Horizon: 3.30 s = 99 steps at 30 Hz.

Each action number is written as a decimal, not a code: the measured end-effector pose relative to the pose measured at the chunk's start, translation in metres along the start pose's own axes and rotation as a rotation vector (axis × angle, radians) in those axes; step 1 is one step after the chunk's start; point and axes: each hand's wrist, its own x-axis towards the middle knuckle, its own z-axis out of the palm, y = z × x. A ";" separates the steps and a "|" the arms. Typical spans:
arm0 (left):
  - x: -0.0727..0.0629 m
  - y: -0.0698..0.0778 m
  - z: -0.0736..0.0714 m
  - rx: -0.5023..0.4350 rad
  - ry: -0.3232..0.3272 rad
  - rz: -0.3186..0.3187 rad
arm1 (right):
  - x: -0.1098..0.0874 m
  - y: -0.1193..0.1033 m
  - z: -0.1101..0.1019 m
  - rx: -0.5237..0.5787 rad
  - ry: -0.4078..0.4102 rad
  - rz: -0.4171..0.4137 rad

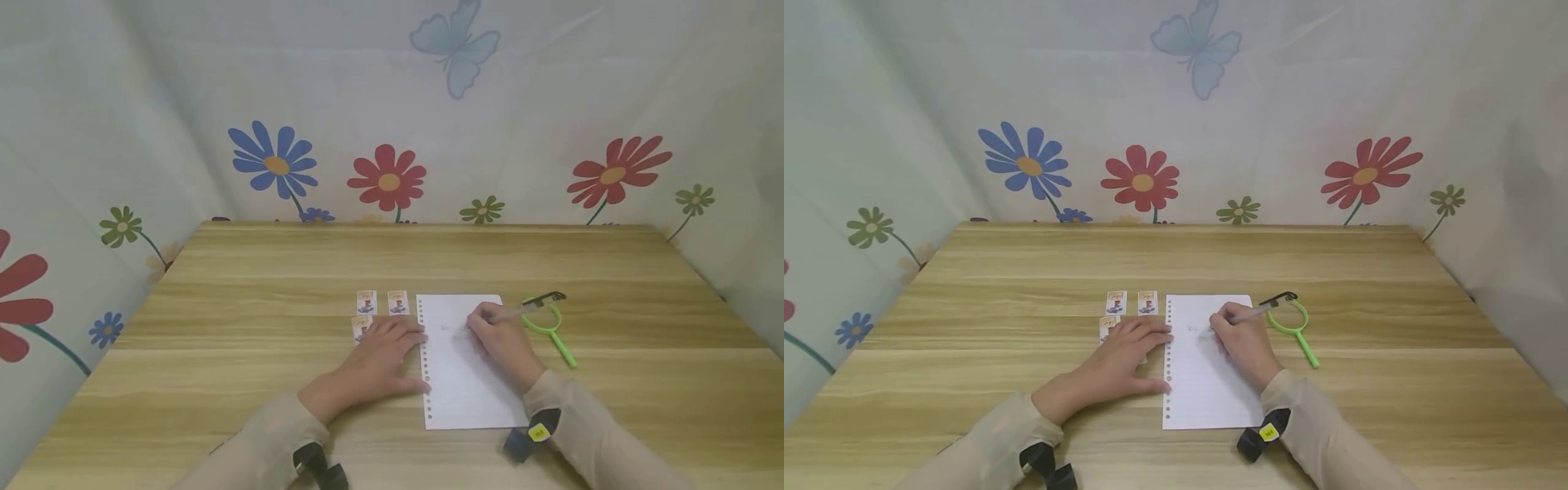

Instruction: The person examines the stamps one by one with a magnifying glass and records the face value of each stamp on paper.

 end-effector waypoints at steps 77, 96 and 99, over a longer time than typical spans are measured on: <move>-0.005 0.003 -0.011 -0.049 0.000 0.028 | 0.000 -0.026 -0.084 -0.316 -0.198 -0.188; -0.005 -0.001 -0.006 -0.051 0.028 0.022 | -0.003 -0.029 -0.111 -0.225 -0.241 -0.217; -0.005 -0.001 -0.006 -0.050 0.029 0.024 | -0.003 -0.029 -0.113 -0.253 -0.196 -0.215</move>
